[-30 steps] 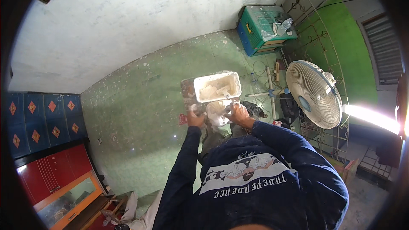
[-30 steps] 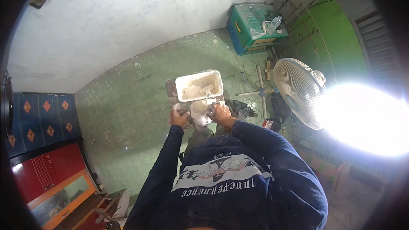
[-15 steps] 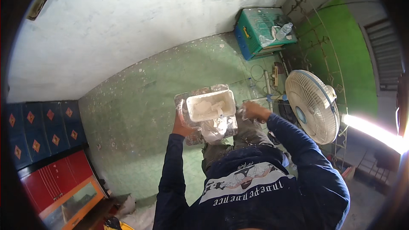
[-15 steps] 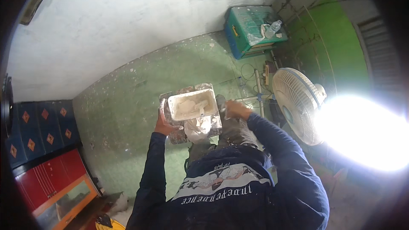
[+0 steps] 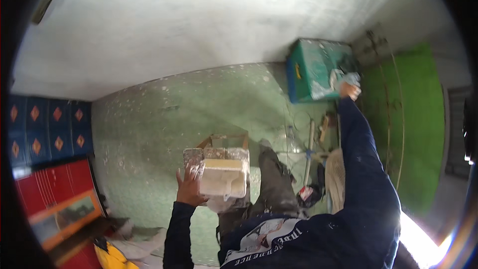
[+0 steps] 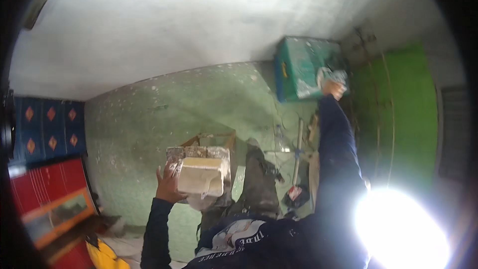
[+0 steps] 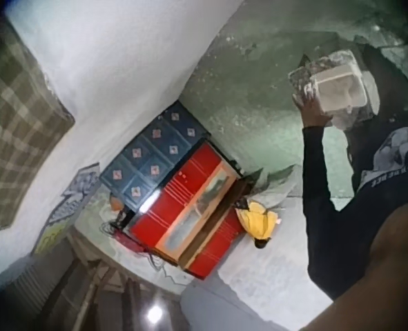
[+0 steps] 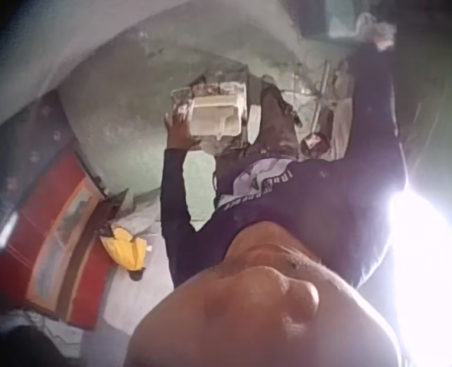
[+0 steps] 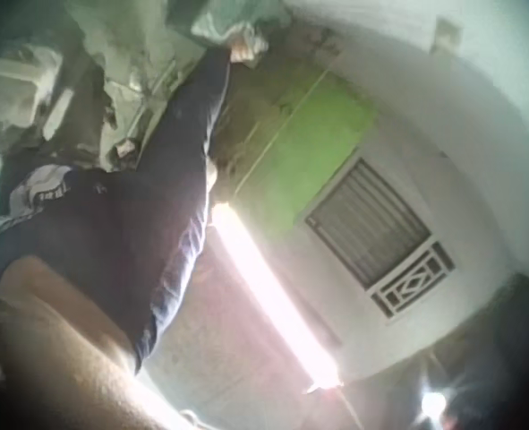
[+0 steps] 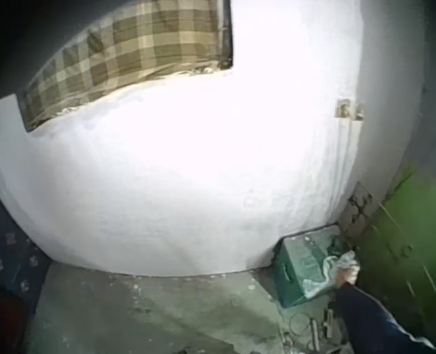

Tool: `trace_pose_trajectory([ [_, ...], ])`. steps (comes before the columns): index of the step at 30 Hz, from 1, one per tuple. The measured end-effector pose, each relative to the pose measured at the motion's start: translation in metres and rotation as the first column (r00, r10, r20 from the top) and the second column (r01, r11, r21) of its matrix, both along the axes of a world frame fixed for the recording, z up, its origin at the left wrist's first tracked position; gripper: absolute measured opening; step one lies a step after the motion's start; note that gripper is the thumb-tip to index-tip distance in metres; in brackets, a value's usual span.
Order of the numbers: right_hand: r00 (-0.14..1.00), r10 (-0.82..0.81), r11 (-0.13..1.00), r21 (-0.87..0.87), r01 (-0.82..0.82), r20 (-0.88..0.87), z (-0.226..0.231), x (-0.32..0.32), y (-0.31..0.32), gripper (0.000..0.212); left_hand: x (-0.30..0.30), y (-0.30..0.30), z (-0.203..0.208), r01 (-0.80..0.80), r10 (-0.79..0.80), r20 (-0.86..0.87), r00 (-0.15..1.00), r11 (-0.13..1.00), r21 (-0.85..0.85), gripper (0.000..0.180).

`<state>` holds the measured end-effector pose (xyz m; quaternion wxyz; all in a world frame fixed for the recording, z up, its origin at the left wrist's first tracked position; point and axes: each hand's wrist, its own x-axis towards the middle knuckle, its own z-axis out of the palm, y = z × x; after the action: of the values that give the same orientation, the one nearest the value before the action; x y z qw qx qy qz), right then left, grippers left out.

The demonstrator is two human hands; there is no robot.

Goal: The person pours white powder from a plastic bag into a rectangular container, adds water from a bottle, and stirs the mixture with a metal scraper.

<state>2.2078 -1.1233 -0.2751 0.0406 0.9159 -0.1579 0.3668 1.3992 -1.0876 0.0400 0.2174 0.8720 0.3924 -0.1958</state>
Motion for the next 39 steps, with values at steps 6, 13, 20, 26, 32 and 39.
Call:
trace_pose_trajectory([
  [6,0.786,0.553,0.726,-0.304,-0.617,-0.276,-0.01,0.14,-0.016,0.042,-0.008,-0.005,-0.006,-0.154,0.153,0.019,0.988,0.985,0.078,0.091],
  [13,0.317,0.642,0.573,0.163,-0.803,-0.698,0.023,0.138,-0.034,0.046,-0.016,-0.01,-0.018,-0.157,0.159,-0.057,0.986,0.987,0.035,0.088],
  [20,0.262,0.647,0.38,0.005,-0.925,-0.716,0.175,-0.02,0.005,0.051,-0.021,-0.011,0.001,-0.276,0.275,-0.059,0.96,0.961,-0.009,0.097],
  [26,-0.032,0.766,0.047,0.106,-0.993,-0.642,0.373,-0.211,0.023,0.037,-0.039,-0.002,0.041,-0.448,0.409,0.23,0.883,0.88,0.156,0.072],
  [32,-0.438,0.805,-0.199,0.513,-0.835,-0.4,0.533,-0.448,0.002,0.024,-0.006,0.003,0.079,-0.228,0.063,0.738,0.672,0.966,0.125,0.064],
  [39,-0.736,0.666,-0.408,0.765,-0.499,-0.125,0.551,-0.646,-0.043,0.027,-0.019,-0.036,0.085,-0.113,0.144,0.892,0.428,0.988,-0.105,0.089],
])
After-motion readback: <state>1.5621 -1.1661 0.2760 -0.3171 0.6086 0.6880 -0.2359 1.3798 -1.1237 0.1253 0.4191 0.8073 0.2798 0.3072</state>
